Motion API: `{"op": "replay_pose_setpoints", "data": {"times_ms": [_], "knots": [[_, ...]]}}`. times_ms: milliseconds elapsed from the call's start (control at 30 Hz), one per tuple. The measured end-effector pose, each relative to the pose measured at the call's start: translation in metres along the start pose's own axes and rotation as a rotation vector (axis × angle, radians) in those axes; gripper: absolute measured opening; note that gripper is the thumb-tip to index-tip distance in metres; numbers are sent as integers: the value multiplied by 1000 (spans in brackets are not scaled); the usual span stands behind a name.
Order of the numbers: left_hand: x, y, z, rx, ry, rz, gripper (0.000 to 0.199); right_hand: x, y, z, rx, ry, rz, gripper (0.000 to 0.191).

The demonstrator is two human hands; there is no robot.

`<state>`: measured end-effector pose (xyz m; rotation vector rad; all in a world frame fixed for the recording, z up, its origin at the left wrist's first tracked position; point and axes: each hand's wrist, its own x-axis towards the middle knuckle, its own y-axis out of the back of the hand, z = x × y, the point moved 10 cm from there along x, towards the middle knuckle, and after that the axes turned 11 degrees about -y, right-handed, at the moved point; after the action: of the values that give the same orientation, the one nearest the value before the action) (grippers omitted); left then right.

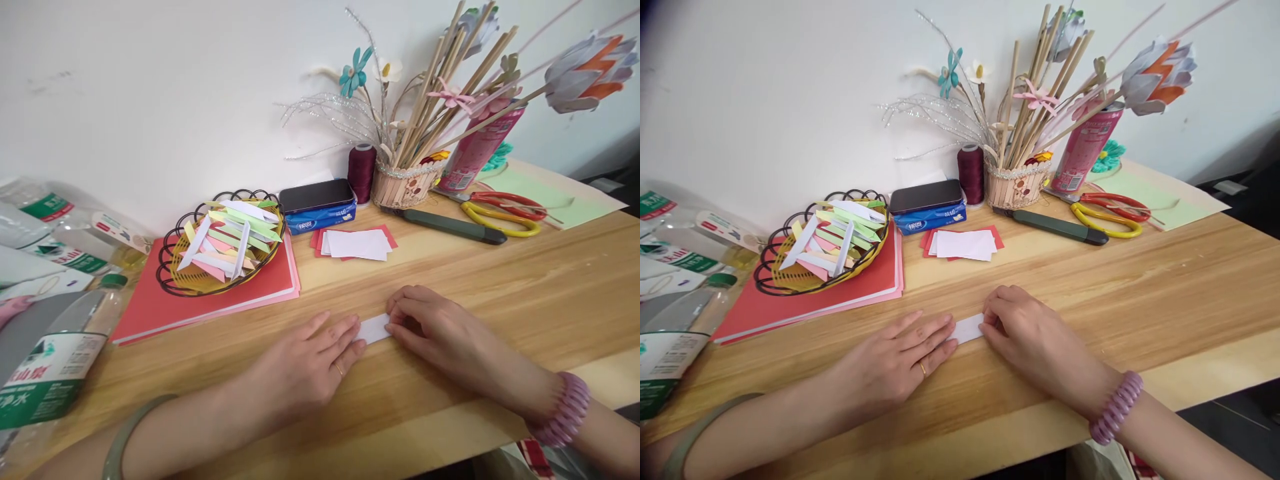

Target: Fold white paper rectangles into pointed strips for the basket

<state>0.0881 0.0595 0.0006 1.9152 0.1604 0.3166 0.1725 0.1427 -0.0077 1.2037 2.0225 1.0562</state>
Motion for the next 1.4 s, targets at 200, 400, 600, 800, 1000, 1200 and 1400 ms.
{"op": "replay_pose_setpoints", "data": {"times_ms": [200, 400, 600, 800, 1000, 1200, 1400], "knots": [[1, 4, -3, -31, -36, 1, 36, -6, 2, -7, 4, 48, 39, 14], [-3, -3, -8, -82, 2, -16, 33, -7, 5, 0, 49, 27, 104, 8], [-3, -4, -10, -95, 31, 15, 32, -40, 8, -28, -238, 269, 332, 28], [-2, 1, -9, -62, 87, 83, 33, -74, -35, -59, -545, 420, 334, 48], [-2, 4, -9, -59, 91, 91, 33, -72, -38, -51, -534, 390, 275, 51], [-2, 6, -9, -57, 88, 115, 38, -69, -35, -43, -418, 419, 105, 61], [-2, 6, -6, -26, 83, 137, 37, -64, -23, -26, -468, 355, 213, 62]]}}
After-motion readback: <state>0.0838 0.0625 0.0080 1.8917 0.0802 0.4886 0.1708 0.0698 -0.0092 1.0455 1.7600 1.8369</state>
